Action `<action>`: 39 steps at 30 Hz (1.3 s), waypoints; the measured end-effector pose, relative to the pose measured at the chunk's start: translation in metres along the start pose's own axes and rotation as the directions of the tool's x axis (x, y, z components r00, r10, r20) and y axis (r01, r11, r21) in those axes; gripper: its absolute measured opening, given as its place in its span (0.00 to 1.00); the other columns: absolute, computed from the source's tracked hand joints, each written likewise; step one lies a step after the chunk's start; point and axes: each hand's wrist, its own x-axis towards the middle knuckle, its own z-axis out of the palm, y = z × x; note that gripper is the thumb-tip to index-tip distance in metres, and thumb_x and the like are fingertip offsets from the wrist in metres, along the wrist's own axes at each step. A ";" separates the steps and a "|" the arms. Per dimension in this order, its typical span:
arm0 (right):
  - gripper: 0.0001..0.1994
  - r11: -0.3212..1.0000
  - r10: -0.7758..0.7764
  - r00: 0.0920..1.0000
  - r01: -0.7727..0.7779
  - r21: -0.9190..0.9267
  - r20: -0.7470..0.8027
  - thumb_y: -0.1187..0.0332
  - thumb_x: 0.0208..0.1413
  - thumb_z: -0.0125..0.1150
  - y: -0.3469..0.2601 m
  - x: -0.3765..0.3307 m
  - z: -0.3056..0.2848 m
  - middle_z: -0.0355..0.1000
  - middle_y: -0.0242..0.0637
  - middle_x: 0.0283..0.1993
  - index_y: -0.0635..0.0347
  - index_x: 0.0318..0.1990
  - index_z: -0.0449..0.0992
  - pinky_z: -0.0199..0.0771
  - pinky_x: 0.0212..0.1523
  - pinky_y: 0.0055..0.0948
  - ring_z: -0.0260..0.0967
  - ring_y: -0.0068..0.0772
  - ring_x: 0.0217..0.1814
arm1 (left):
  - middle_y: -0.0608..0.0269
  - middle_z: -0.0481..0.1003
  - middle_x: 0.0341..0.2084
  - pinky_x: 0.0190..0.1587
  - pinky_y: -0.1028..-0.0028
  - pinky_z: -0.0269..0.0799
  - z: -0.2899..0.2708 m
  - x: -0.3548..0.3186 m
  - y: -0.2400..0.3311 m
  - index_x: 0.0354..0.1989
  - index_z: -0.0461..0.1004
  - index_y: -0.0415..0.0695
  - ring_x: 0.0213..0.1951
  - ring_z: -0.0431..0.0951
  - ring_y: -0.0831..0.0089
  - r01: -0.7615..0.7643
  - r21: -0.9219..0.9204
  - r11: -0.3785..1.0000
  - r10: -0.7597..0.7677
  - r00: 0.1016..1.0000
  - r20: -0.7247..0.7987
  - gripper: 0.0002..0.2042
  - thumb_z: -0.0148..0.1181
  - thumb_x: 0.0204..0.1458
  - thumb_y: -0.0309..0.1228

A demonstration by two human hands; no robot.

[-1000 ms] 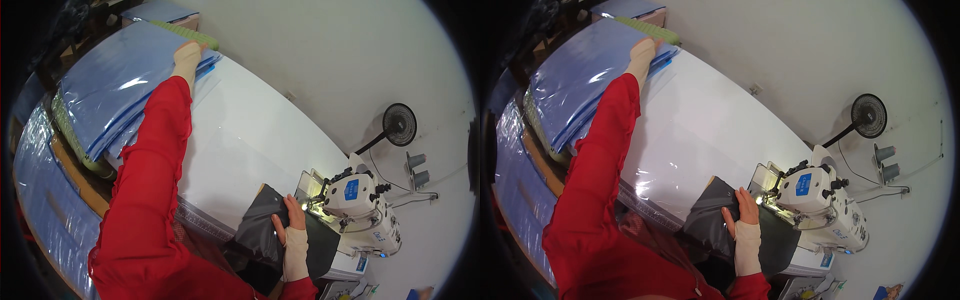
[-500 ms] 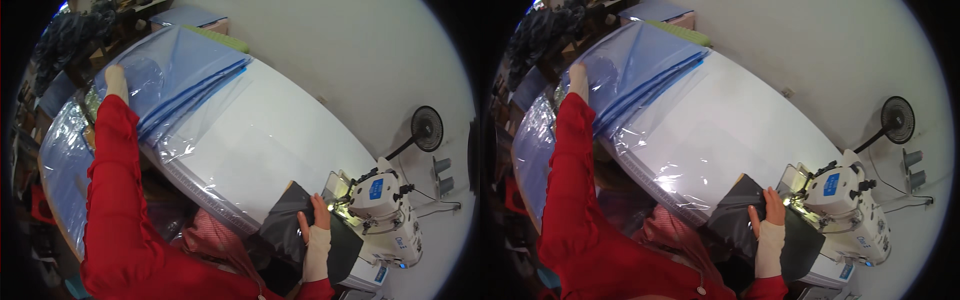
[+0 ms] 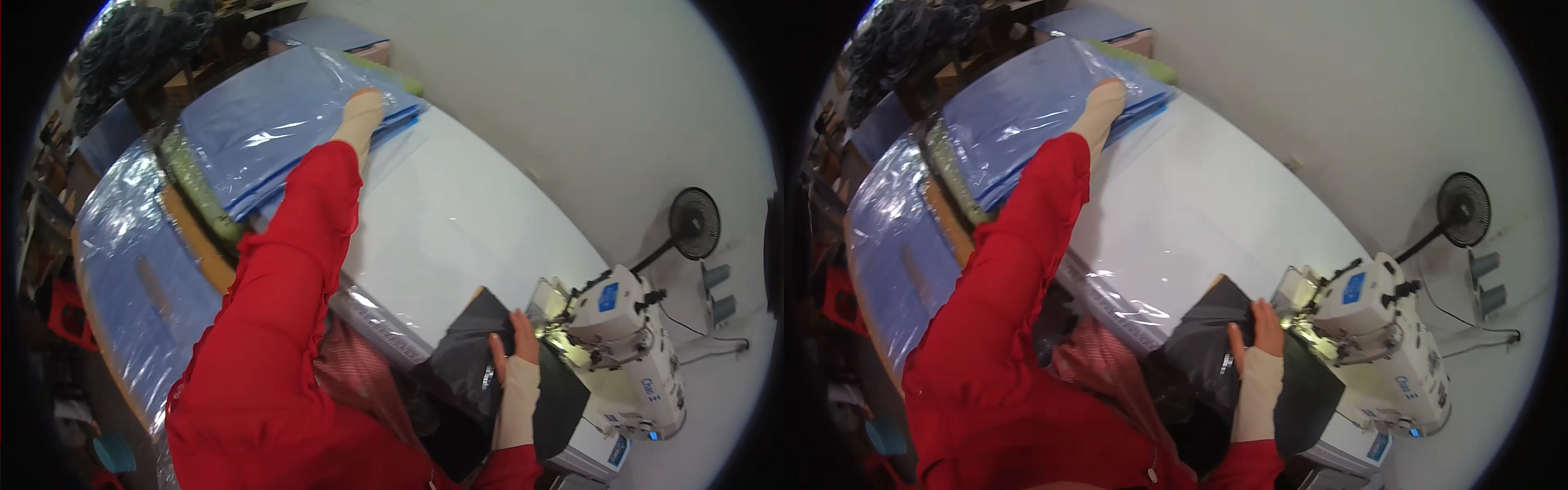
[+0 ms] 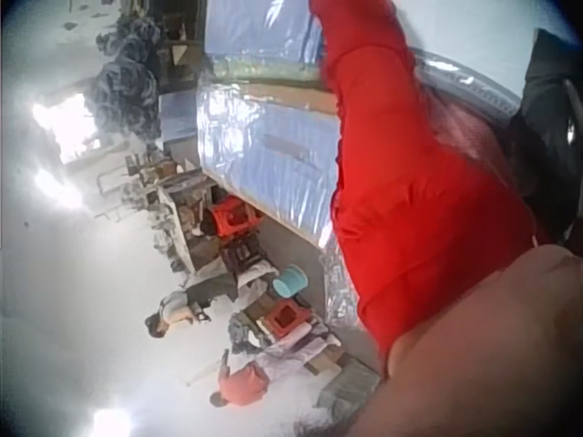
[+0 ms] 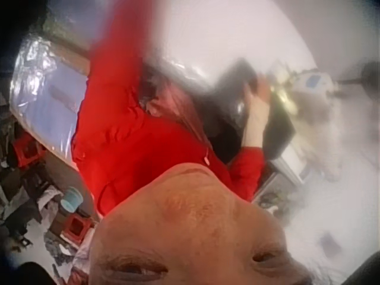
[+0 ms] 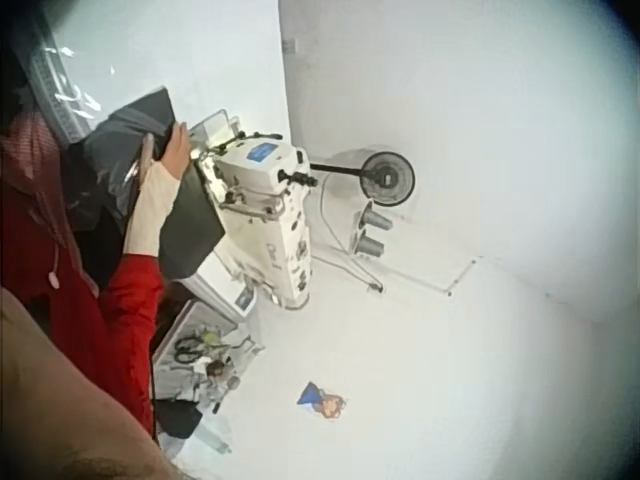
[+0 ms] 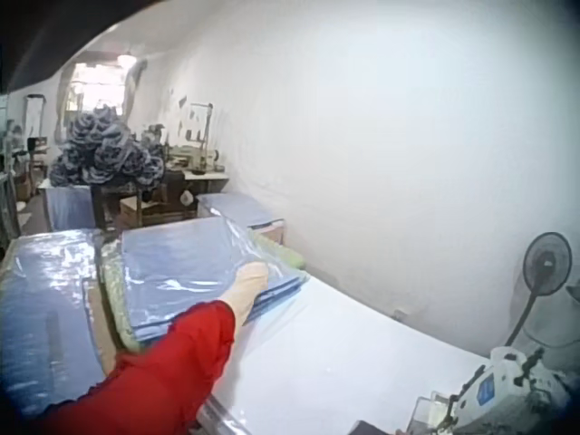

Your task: Sewing and trimming plastic sheets using an industrial sewing machine to create covers.

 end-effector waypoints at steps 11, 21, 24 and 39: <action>0.25 0.996 0.021 1.000 -0.020 0.082 -0.013 0.64 0.43 0.63 -0.012 0.005 -0.006 0.61 0.47 0.56 0.63 0.51 0.65 0.56 0.57 0.39 0.58 0.48 0.57 | 0.51 0.76 0.31 0.37 0.62 0.73 -0.119 -0.020 -0.215 0.32 0.78 0.42 0.37 0.76 0.56 0.170 0.651 0.740 -0.061 0.981 -0.186 0.09 0.54 0.44 0.28; 0.25 0.993 0.026 1.000 -0.026 0.113 0.008 0.67 0.44 0.62 -0.017 0.009 -0.003 0.60 0.46 0.57 0.62 0.51 0.65 0.56 0.57 0.38 0.57 0.48 0.58 | 0.66 0.67 0.18 0.18 0.74 0.60 -0.142 0.032 -0.384 0.25 0.70 0.45 0.18 0.65 0.74 0.158 -0.926 0.343 -0.712 0.686 -0.146 0.05 0.54 0.47 0.32; 0.24 0.995 0.055 0.998 -0.056 0.081 0.012 0.66 0.45 0.61 -0.017 0.006 -0.003 0.60 0.45 0.57 0.61 0.51 0.65 0.56 0.57 0.38 0.57 0.47 0.58 | 0.70 0.65 0.17 0.16 0.73 0.61 -0.118 0.059 -0.314 0.26 0.69 0.48 0.17 0.66 0.76 0.108 -0.917 0.384 -0.331 0.943 -0.028 0.06 0.53 0.50 0.36; 0.23 0.996 -0.070 0.994 0.075 0.051 -0.083 0.63 0.48 0.59 0.006 0.005 0.007 0.60 0.48 0.56 0.63 0.51 0.65 0.55 0.58 0.39 0.56 0.49 0.59 | 0.57 0.64 0.53 0.45 0.65 0.71 -0.403 -0.098 -0.293 0.47 0.65 0.38 0.47 0.71 0.64 -0.376 -0.480 0.793 0.154 0.885 -0.440 0.15 0.48 0.51 0.27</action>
